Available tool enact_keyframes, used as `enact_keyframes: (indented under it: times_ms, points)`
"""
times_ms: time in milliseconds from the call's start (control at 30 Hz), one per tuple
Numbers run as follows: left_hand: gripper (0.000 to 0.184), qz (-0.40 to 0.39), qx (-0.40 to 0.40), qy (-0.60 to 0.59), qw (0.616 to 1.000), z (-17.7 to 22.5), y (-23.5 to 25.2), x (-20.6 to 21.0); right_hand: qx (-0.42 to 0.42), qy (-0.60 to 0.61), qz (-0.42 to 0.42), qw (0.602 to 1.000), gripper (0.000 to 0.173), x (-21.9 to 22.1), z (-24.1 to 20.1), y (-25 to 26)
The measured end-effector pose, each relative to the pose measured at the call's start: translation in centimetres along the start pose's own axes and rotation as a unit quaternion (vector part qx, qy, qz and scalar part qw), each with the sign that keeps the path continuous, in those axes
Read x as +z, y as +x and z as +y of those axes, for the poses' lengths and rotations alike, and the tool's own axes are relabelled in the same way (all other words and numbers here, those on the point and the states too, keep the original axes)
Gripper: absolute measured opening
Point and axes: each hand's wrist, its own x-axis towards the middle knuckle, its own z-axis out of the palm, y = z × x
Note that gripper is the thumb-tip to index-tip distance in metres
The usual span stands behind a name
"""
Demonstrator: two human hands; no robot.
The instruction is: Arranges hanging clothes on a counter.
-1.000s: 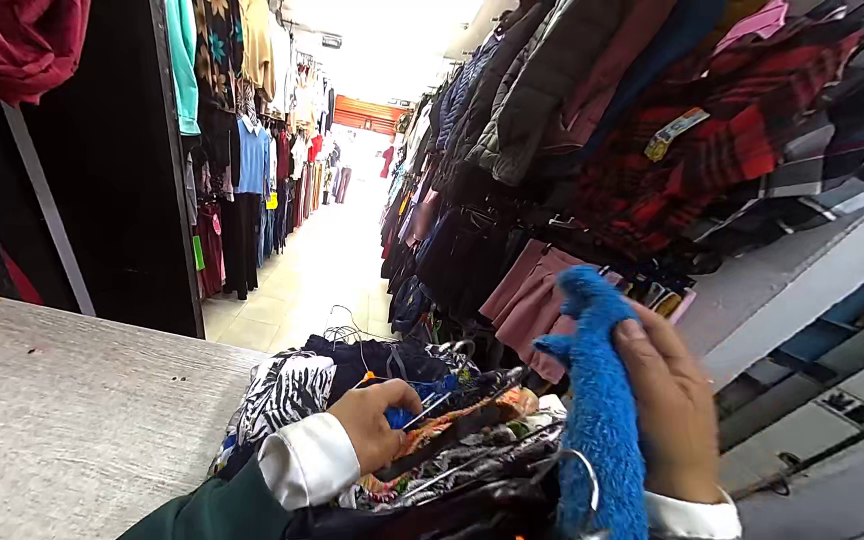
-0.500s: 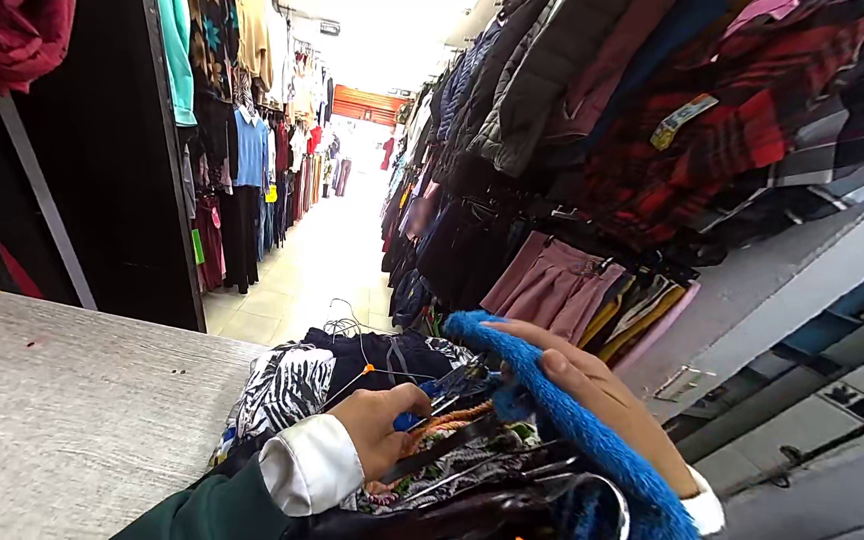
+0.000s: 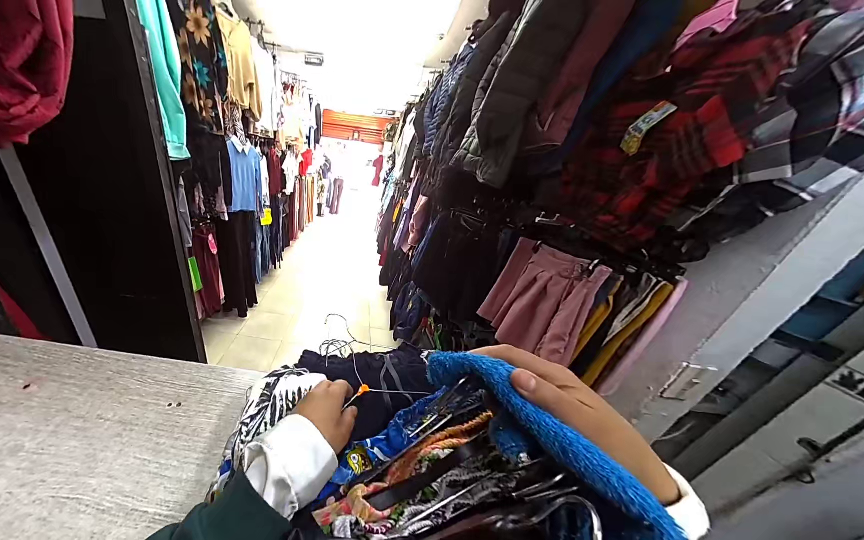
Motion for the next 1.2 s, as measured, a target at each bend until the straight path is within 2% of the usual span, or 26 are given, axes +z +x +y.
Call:
enact_keyframes:
  times_ms: [100, 200, 233, 333, 367, 400, 500, 533, 633, 667, 733, 800, 833, 900, 933, 1000, 1067, 1100, 1133, 1200]
  points:
    - [0.045, 0.013, 0.011, -0.092, 0.996, 0.1, -0.3, 0.5, -0.004, 0.0, -0.001, 1.0, 0.047, 0.1, 0.0, 0.0]
    - [0.041, 0.008, 0.079, -0.19, 0.979, 0.5, -0.9, 0.8, -0.016, -0.005, -0.005, 1.0, 0.048, 0.0, 0.0, 0.1]
    - [0.039, 0.005, 0.12, -0.186, 0.975, 0.9, -1.4, 1.0, -0.015, -0.01, 0.02, 1.0, 0.045, 0.0, -0.1, 0.1]
    - [0.037, 0.038, 0.226, -0.104, 0.968, 1.8, -2.7, 1.8, -0.001, -0.013, 0.229, 0.973, 0.036, 0.6, -0.6, 0.3]
    - [0.036, 0.044, 0.24, -0.087, 0.966, 1.9, -2.8, 2.0, 0.009, -0.016, 0.264, 0.964, 0.038, 0.7, -0.6, 0.4]
    - [0.036, 0.045, 0.245, -0.077, 0.966, 1.9, -2.9, 2.1, 0.016, -0.024, 0.251, 0.968, 0.039, 0.7, -0.5, 0.3]
    - [0.034, 0.043, 0.249, -0.07, 0.965, 1.9, -3.0, 2.2, 0.041, 0.013, 0.109, 0.993, 0.036, 0.9, -0.4, -0.2]
    - [0.034, 0.038, 0.249, -0.07, 0.965, 1.9, -3.0, 2.2, 0.037, 0.028, 0.103, 0.994, 0.038, 1.1, -0.8, -0.2]
    - [0.035, 0.035, 0.244, -0.068, 0.967, 1.8, -2.8, 2.1, -0.004, 0.055, 0.2, 0.978, 0.034, 1.5, -1.1, -0.1]
    - [0.035, 0.034, 0.243, -0.066, 0.967, 1.7, -2.7, 2.2, -0.009, 0.049, 0.199, 0.979, 0.035, 1.3, -0.6, 0.0]
    - [0.036, 0.017, 0.238, -0.064, 0.969, 2.0, -2.8, 1.9, -0.024, -0.003, 0.113, 0.993, 0.041, 0.7, -0.5, 0.1]
    - [0.035, 0.011, 0.242, -0.062, 0.968, 2.1, -2.8, 1.8, -0.019, -0.005, 0.067, 0.998, 0.045, 0.4, -1.5, 0.3]
    - [0.033, 0.028, 0.251, -0.058, 0.966, 1.8, -2.6, 1.9, -0.006, -0.002, 0.066, 0.998, 0.044, 0.4, -1.9, 0.3]
    - [0.03, 0.125, 0.259, -0.036, 0.957, 0.4, -1.3, 2.1, 0.011, 0.007, 0.075, 0.997, 0.044, 0.5, -2.0, 0.3]
    - [0.029, 0.179, 0.228, -0.007, 0.957, -0.5, -0.7, 1.7, 0.009, 0.013, 0.078, 0.997, 0.044, 0.5, -1.8, 0.3]
    - [0.041, 0.213, 0.076, 0.035, 0.973, -1.9, -0.3, -0.1, 0.012, 0.008, 0.075, 0.997, 0.044, 0.4, -1.7, 0.4]
    - [0.06, 0.175, -0.078, 0.044, 0.981, -4.0, 0.8, -1.4, 0.019, 0.007, 0.081, 0.996, 0.043, 0.6, -1.9, 0.4]
    - [0.068, 0.141, -0.128, 0.04, 0.981, -5.2, 1.6, -1.7, 0.018, 0.011, 0.084, 0.996, 0.043, 0.6, -1.7, 0.4]
    - [0.072, 0.123, -0.146, 0.025, 0.981, -6.2, 2.2, -1.9, 0.018, 0.01, 0.088, 0.996, 0.042, 0.7, -1.5, 0.3]
    - [0.073, 0.154, -0.134, -0.016, 0.979, -7.0, 2.7, -2.0, 0.02, 0.006, 0.091, 0.996, 0.042, 0.7, -1.3, 0.3]
